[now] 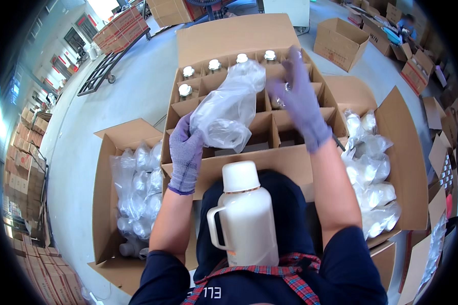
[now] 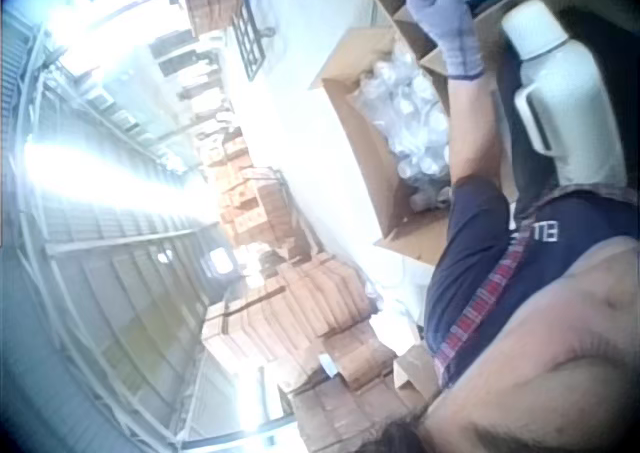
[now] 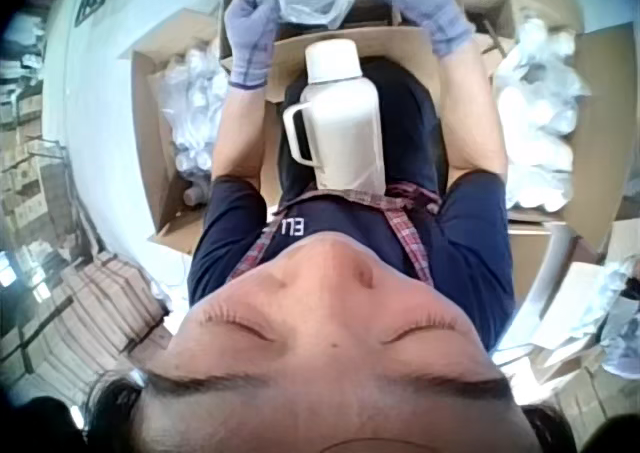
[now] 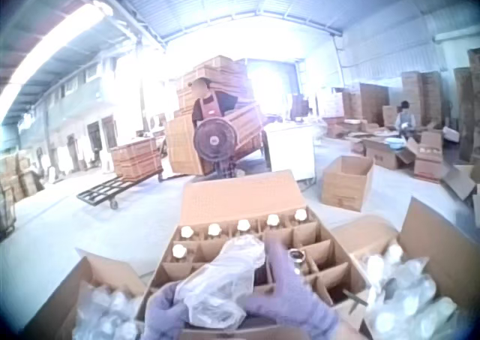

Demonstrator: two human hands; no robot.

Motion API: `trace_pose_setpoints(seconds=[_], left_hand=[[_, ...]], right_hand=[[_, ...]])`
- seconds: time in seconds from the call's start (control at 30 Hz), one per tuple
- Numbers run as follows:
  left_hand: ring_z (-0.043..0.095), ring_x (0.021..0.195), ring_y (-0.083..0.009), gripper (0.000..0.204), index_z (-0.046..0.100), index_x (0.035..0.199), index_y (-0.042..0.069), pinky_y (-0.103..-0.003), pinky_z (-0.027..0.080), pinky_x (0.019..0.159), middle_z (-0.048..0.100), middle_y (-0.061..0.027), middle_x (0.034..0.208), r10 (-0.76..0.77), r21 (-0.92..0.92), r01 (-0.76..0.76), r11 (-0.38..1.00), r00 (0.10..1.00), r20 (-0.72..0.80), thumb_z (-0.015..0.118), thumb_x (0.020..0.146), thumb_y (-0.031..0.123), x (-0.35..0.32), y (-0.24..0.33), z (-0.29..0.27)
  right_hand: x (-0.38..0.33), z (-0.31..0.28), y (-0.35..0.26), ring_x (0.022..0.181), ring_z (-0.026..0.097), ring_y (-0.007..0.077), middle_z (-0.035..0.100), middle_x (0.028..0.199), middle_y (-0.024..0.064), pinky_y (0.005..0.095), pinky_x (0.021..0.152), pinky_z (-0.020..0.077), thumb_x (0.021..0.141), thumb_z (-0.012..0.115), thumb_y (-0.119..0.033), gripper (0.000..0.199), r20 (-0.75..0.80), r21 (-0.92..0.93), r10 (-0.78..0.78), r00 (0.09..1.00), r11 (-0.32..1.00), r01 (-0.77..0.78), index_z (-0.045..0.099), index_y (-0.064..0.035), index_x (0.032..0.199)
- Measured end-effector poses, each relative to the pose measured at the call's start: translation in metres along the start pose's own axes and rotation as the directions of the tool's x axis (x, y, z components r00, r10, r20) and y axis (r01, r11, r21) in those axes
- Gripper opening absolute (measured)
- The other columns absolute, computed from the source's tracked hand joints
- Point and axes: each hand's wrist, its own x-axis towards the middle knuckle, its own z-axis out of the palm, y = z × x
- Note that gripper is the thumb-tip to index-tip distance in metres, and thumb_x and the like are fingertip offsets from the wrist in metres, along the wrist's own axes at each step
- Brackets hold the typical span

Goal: The person assembles white thermos bottles by inserting inner liners, screwing on lids, and placing each completed unit into a plastic bag. They then place the bagged thermos into a cardboard box with dividers.

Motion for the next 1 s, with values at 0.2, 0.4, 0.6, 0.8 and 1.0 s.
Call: trace_pose_setpoints(seconds=[0.2,0.4,0.6,0.8,1.0], left_hand=[[0.065,0.093,-0.0133,0.039,0.065,0.118,-0.001,-0.027,0.052,0.083,0.071,-0.0079,0.107,0.037,0.377,-0.084,0.922,0.991,0.132,0.077,0.082,0.007,-0.025,0.007,0.024],[0.066,0.090,-0.0141,0.018,0.069,0.101,0.001,-0.030,0.053,0.079,0.072,-0.0086,0.098,0.076,0.772,-0.111,0.627,0.994,0.081,0.074,0.088,0.013,-0.065,-0.045,-0.064],[0.063,0.088,-0.0222,0.025,0.065,0.103,-0.002,-0.034,0.051,0.082,0.067,-0.0096,0.100,0.148,0.657,-0.104,0.746,0.989,-0.011,0.057,0.098,0.021,-0.110,-0.041,-0.090],[0.059,0.096,-0.0162,0.025,0.064,0.100,0.004,-0.031,0.049,0.086,0.062,-0.0040,0.107,-0.285,0.092,0.274,0.957,0.944,0.163,0.077,0.079,0.001,-0.171,0.035,-0.064],[0.061,0.093,-0.0330,0.019,0.059,0.083,0.003,-0.042,0.052,0.080,0.061,-0.0140,0.104,0.128,0.710,-0.428,0.559,0.891,0.436,0.076,0.076,0.005,-0.233,0.055,-0.046]], right_hand=[[-0.072,0.005,0.019,0.116,0.062,0.0263,0.063,0.126,0.0152,0.0325,0.095,0.0517,0.086,0.069,-0.007,0.046,-0.220,-0.319,0.091,0.971,0.934,-0.160,0.058,0.0010,0.131],[-0.123,0.052,0.049,0.097,0.065,0.0200,0.068,0.106,0.0114,0.0290,0.087,0.0517,0.093,0.057,-0.002,0.024,0.019,0.804,0.607,0.795,0.463,-0.373,0.066,0.0012,0.115],[-0.148,0.047,0.050,0.096,0.065,0.0257,0.068,0.103,0.0160,0.0320,0.091,0.0494,0.090,0.053,-0.008,0.029,0.149,0.036,0.227,0.962,0.971,-0.235,0.064,0.0007,0.116],[-0.196,0.027,0.001,0.086,0.064,0.0295,0.063,0.095,0.0157,0.0347,0.079,0.0502,0.087,0.060,-0.006,0.014,0.064,-0.138,0.087,0.994,0.987,-0.077,0.061,-0.0012,0.100],[-0.263,-0.017,-0.009,0.096,0.061,0.0349,0.063,0.101,0.0156,0.0401,0.083,0.0517,0.075,0.066,-0.001,0.021,0.396,-0.276,0.052,0.917,0.959,0.065,0.061,-0.0038,0.095]])
